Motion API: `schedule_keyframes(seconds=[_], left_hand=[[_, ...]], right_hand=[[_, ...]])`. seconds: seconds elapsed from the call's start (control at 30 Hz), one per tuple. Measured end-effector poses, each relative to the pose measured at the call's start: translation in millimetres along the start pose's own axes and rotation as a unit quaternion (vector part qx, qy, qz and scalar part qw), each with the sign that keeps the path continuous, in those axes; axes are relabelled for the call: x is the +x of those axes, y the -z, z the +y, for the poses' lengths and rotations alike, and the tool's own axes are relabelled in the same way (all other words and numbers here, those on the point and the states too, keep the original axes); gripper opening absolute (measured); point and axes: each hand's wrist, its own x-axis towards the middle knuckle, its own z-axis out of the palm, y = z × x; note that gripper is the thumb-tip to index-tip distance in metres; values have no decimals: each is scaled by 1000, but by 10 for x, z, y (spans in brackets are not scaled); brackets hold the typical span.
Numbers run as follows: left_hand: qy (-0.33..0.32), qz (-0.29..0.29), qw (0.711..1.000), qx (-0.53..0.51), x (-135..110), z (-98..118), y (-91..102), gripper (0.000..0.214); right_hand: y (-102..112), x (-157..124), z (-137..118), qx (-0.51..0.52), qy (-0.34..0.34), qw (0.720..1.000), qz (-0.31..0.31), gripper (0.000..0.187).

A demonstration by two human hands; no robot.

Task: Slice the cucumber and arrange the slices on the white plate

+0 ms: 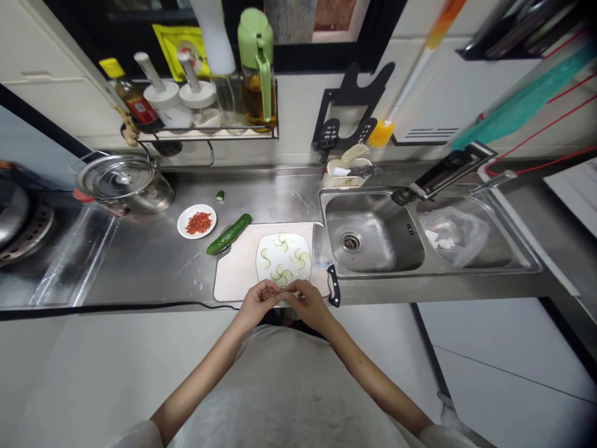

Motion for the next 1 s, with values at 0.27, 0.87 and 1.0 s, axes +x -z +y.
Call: schedule_keyframes(seconds=[0.27,0.87,1.0], left_hand=[[14,11,1000,9,-24,13,20,31],[218,-91,966,-108,98,-137,135,56],[223,-82,961,-140,102,-113,141,49]], right_hand=[[-134,3,5,12,-8,1000,-16,13],[-25,67,-57,17,46,999,-3,16],[-26,74,-61,11,66,998,-16,16]])
